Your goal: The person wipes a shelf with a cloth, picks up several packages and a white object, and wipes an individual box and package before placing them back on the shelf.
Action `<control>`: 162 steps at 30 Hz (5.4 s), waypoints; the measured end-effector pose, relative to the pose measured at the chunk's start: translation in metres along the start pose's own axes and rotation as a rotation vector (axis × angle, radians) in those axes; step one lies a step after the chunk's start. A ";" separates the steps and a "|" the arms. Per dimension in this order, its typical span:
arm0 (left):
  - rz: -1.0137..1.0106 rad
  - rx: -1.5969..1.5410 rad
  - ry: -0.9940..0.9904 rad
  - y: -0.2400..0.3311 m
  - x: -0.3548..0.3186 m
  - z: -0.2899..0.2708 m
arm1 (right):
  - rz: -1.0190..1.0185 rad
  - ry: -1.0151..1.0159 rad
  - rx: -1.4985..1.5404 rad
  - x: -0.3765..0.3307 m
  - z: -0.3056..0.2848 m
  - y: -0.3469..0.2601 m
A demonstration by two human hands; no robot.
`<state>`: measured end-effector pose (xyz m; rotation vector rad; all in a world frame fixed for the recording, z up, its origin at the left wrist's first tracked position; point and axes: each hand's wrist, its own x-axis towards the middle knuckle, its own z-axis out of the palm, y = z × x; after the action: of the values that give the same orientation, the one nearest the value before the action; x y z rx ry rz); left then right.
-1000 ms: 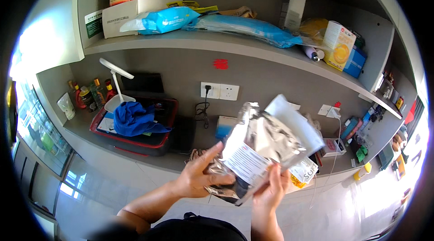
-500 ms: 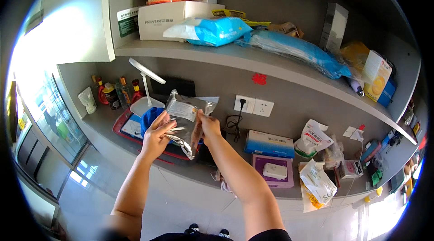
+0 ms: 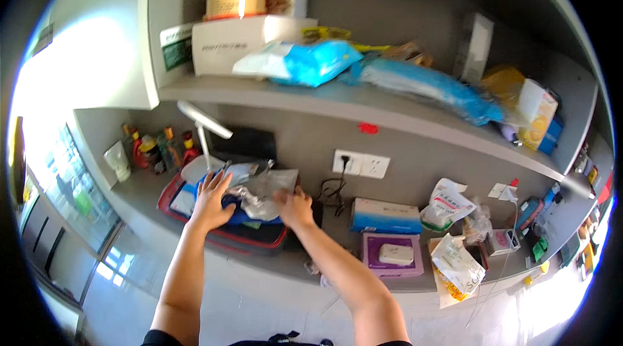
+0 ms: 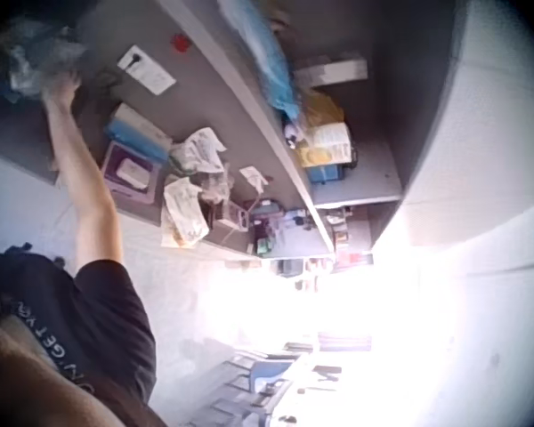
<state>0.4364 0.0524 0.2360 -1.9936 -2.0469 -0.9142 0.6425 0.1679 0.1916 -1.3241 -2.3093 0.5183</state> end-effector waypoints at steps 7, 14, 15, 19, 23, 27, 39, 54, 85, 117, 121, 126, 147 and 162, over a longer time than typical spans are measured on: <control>0.720 -0.288 0.725 0.137 0.033 -0.093 | -0.713 0.646 0.280 -0.077 -0.140 -0.091; 0.698 0.036 0.836 0.213 0.088 -0.164 | -0.996 1.096 -0.281 -0.098 -0.283 -0.098; 0.660 0.043 0.781 0.220 0.095 -0.165 | -0.922 1.121 -0.433 -0.096 -0.302 -0.089; 0.561 0.083 0.649 0.233 0.110 -0.163 | -0.269 0.762 -0.742 -0.108 -0.373 -0.066; 0.514 0.119 0.672 0.238 0.109 -0.157 | -0.096 0.349 -0.634 -0.098 -0.406 -0.048; 0.552 0.045 0.778 0.233 0.104 -0.153 | -0.265 0.516 -0.692 -0.079 -0.401 -0.024; 0.413 -0.366 1.145 0.231 0.051 -0.140 | -1.005 0.954 -0.557 -0.117 -0.382 -0.034; 0.563 -0.235 1.233 0.256 0.006 -0.102 | -0.173 0.679 1.719 -0.170 -0.252 -0.074; -0.119 -0.704 0.304 0.074 -0.028 -0.024 | 0.055 0.021 1.442 -0.176 -0.003 -0.037; -0.038 -1.459 -0.647 0.115 -0.068 0.016 | -0.109 -0.173 1.012 -0.206 -0.136 0.052; 0.047 -1.581 -0.823 0.105 -0.064 0.021 | -0.118 -0.270 1.002 -0.199 -0.136 0.062; 0.055 -1.448 -0.784 0.108 -0.063 0.018 | -0.270 -0.418 1.305 -0.194 -0.134 0.076; -0.114 -1.550 -0.378 0.123 -0.074 0.017 | 0.031 -0.126 0.701 -0.206 -0.101 0.058; -0.431 -1.452 -0.607 0.140 -0.110 0.038 | 0.327 -0.113 1.582 -0.203 -0.062 0.038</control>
<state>0.5928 -0.0319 0.1956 -2.5940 -2.3896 -2.7778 0.7946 0.0158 0.1878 -0.7295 -0.9617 1.9410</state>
